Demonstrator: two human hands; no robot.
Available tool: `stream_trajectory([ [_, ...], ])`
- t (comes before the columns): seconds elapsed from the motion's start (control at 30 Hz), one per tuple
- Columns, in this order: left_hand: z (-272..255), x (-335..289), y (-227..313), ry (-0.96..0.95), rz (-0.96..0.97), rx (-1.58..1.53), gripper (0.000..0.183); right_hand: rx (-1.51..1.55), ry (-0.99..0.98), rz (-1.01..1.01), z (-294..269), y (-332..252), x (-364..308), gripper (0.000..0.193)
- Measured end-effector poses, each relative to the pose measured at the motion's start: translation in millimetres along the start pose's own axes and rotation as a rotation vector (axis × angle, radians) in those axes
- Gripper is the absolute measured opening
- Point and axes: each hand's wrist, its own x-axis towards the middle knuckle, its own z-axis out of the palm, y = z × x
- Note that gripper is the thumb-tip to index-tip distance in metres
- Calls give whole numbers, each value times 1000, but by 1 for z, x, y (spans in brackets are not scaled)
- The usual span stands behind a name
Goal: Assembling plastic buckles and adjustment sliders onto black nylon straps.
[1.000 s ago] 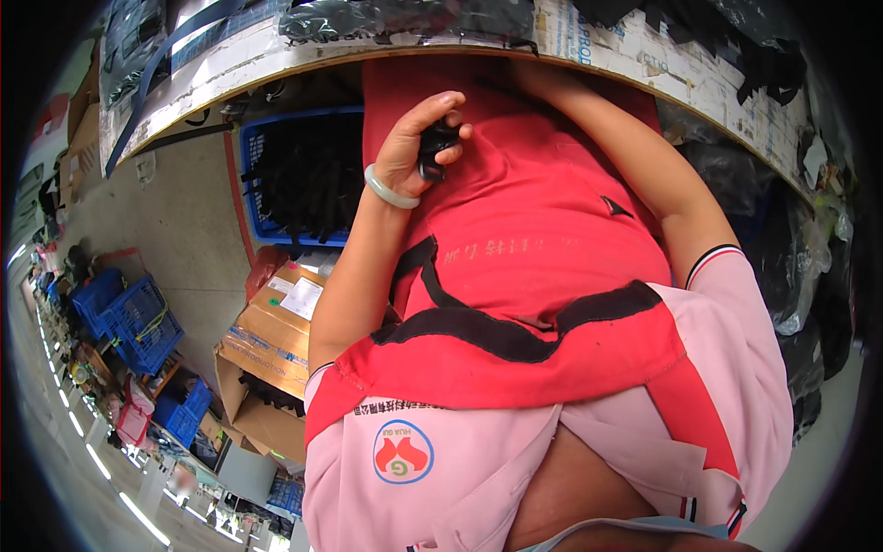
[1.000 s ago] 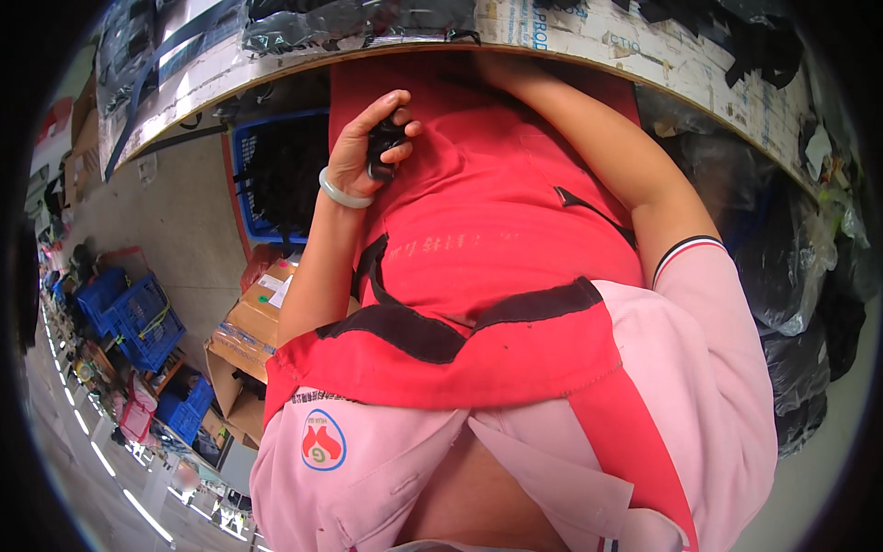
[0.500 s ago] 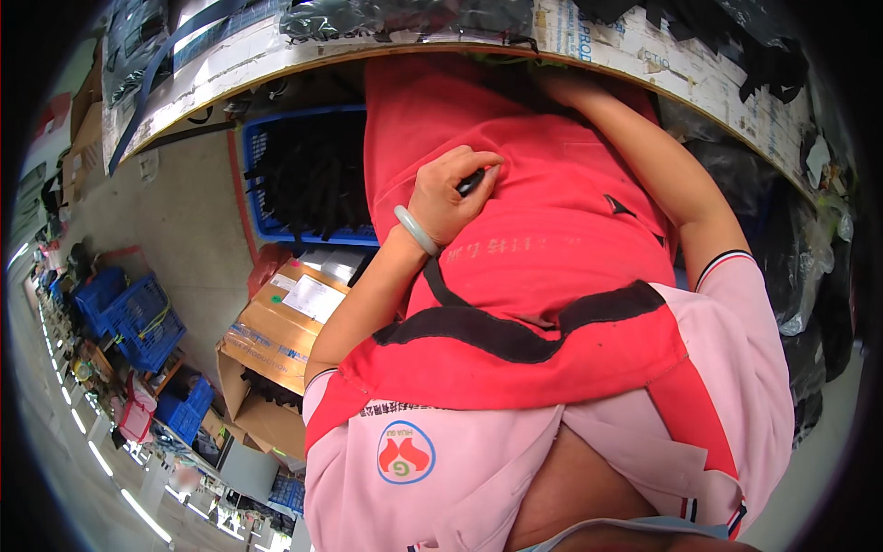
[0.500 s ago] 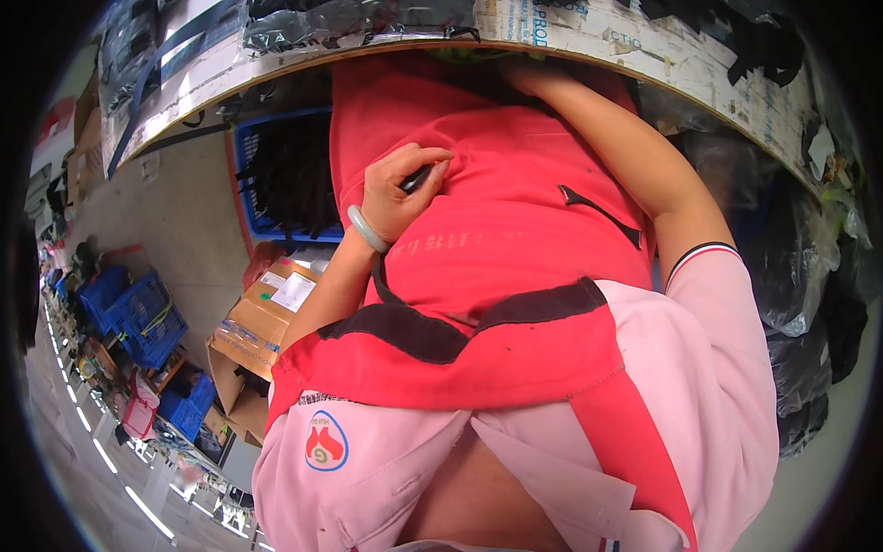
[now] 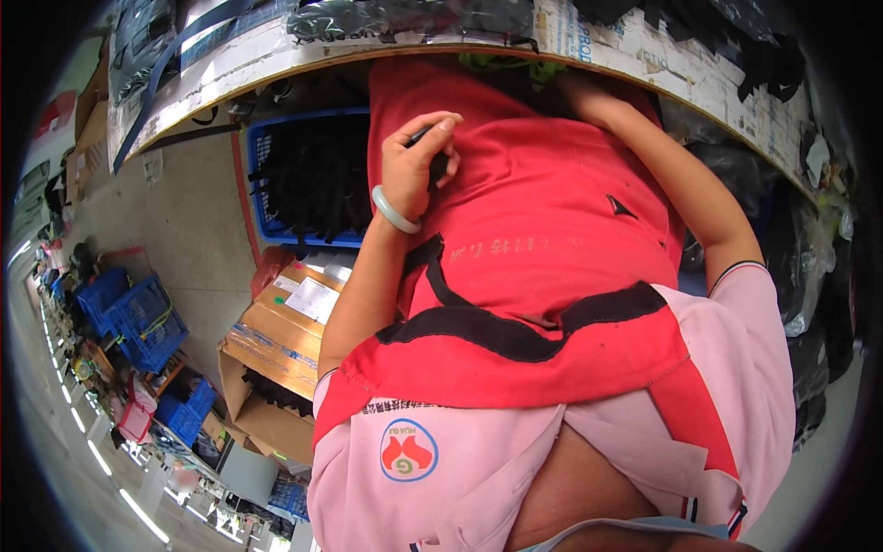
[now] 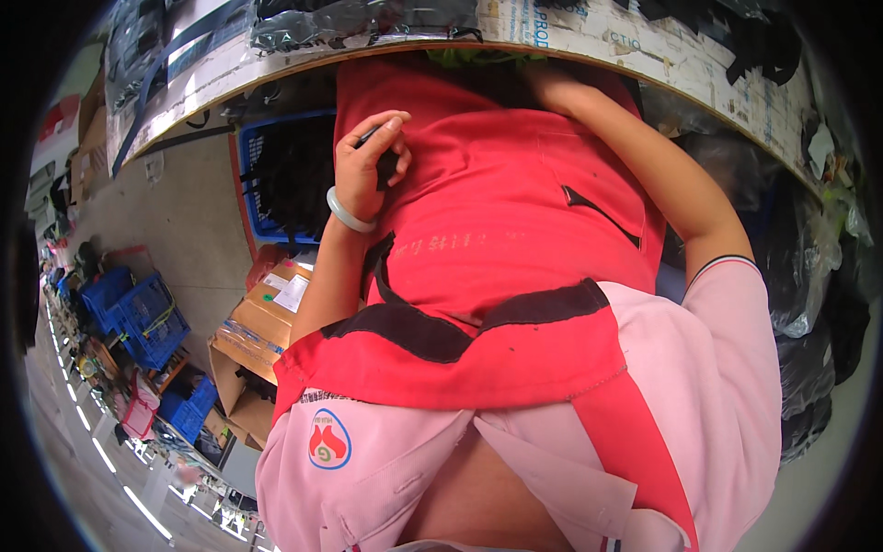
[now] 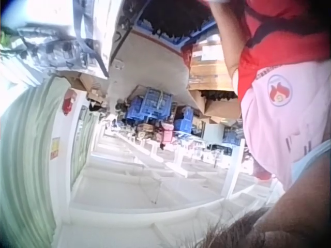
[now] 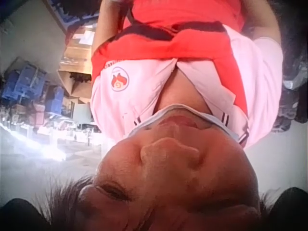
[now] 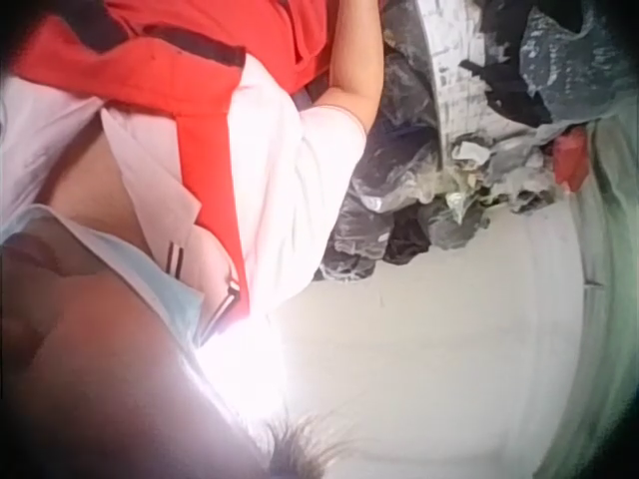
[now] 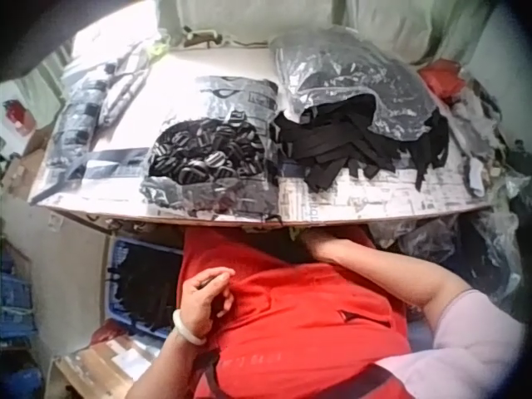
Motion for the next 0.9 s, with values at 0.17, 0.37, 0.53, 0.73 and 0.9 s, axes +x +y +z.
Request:
stream_trajectory([
  [0.17, -36, 32, 5, 95, 88, -60, 18, -67, 494, -389, -20, -65, -65, 13],
  [0.37, 8, 23, 14, 25, 1, 60, 20, 1127, 247, -220, -67, -109, -98, 21],
  [0.53, 43, 14, -2, -184, -60, -195, 19, 1210, 168, -351, -51, -130, -85, 18],
  [0.73, 43, 11, 6, -150, -5, -145, 19, 1244, 116, -432, -51, -137, -83, 18],
  [0.9, 54, 2, 6, -36, 328, 28, 24, 1467, 22, -366, -41, -140, -76, 24],
])
